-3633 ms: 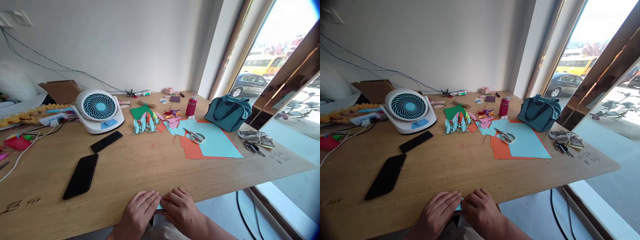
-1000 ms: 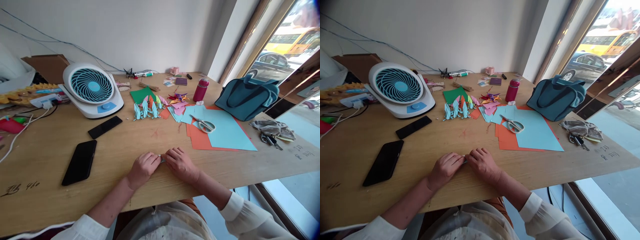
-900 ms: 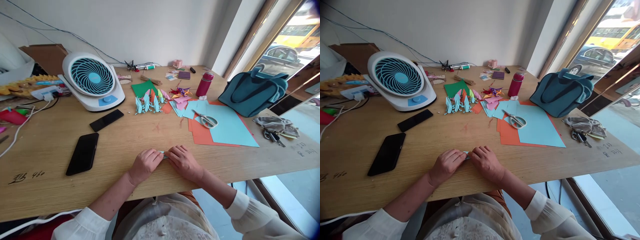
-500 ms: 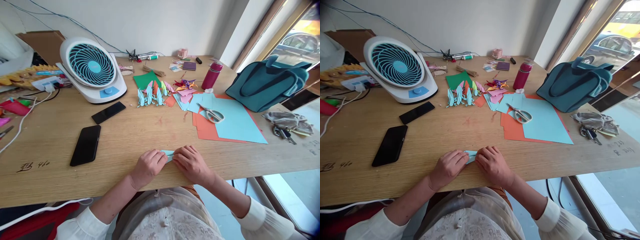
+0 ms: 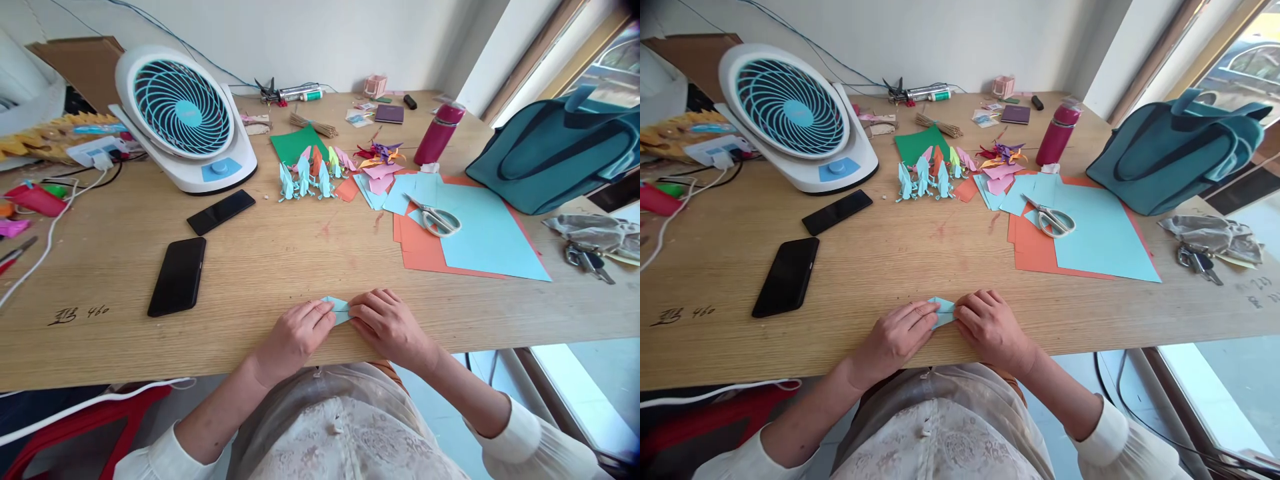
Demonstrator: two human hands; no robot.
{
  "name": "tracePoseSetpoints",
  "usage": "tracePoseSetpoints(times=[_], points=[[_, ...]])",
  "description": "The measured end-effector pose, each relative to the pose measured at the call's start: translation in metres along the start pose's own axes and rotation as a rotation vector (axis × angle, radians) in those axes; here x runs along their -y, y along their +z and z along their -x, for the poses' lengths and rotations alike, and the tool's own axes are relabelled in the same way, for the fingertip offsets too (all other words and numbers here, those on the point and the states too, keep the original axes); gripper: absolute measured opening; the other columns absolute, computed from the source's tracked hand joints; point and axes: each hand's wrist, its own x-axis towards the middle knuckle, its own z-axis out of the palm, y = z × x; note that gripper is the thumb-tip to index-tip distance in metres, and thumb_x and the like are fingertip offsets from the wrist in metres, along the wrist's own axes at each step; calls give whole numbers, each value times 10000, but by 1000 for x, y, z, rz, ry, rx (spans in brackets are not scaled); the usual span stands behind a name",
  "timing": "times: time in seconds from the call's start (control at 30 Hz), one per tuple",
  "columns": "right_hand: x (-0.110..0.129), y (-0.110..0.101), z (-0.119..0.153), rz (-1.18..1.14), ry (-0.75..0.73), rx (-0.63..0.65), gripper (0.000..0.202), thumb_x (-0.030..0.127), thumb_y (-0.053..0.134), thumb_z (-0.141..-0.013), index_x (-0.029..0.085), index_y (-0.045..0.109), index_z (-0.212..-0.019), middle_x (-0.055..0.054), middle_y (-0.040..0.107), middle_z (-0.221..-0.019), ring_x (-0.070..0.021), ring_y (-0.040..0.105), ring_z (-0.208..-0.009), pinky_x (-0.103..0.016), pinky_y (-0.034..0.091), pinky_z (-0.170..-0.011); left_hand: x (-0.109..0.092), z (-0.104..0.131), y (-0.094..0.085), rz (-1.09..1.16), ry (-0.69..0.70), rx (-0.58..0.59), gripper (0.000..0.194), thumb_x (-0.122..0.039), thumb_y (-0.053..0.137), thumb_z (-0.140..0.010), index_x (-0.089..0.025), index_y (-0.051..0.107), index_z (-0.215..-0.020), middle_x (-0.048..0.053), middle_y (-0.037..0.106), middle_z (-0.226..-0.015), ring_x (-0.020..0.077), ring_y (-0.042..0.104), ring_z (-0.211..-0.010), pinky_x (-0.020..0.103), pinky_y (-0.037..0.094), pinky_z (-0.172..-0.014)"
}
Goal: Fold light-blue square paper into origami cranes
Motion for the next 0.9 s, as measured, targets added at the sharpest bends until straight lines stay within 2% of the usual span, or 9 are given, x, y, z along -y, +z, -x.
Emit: tracePoseSetpoints(times=[0.17, 0.33, 0.4, 0.6, 0.73, 0.9], points=[[1, 0, 2, -16, 22, 15, 132, 220, 508, -996, 187, 623, -939, -74, 684, -986, -174, 553, -819, -335, 385, -741, -7, 4, -4, 99, -94, 74, 78, -148, 556, -953, -156, 613, -1006, 90, 690, -1139, 221, 652, -1105, 372, 562, -975], [2, -1, 3, -39, 26, -1, 145, 199, 525, -984, 183, 615, -872, -68, 688, -1013, -173, 547, -826, -339, 385, -746, -11, 6, 0, 126, -143, 18, 58, -134, 581, -934, -146, 618, -978, 111, 670, -1162, 230, 642, -1120, 378, 561, -985], [2, -1, 3, -46, 19, -5, 147, 193, 529, -982, 180, 617, -865, -68, 686, -1014, -174, 545, -828, -341, 384, -743, -12, 7, 1, 133, -157, 0, 62, -136, 590, -928, -142, 622, -981, 112, 665, -1144, 230, 644, -1099, 381, 567, -974], [3, -3, 2, -18, -34, -28, 175, 169, 513, -986, 175, 621, -848, -84, 669, -986, -179, 527, -820, -343, 373, -732, -11, 5, -3, 164, -142, 61, 52, -157, 580, -940, -153, 620, -974, 86, 662, -1038, 231, 634, -1108, 402, 563, -982], [3, -4, 0, 19, -88, 4, 165, 150, 484, -993, 175, 632, -927, -75, 655, -927, -177, 516, -788, -344, 360, -722, -11, 4, -5, 145, -127, 60, 78, -144, 544, -958, -154, 621, -948, 77, 663, -995, 224, 646, -1096, 393, 571, -968], [-2, -2, -1, 15, -152, 40, 187, 124, 460, -994, 174, 633, -1045, -86, 658, -991, -188, 546, -844, -356, 370, -748, -12, 2, -7, 137, -124, 41, 126, -133, 521, -968, -166, 629, -911, 63, 668, -961, 201, 664, -1063, 376, 579, -967]])
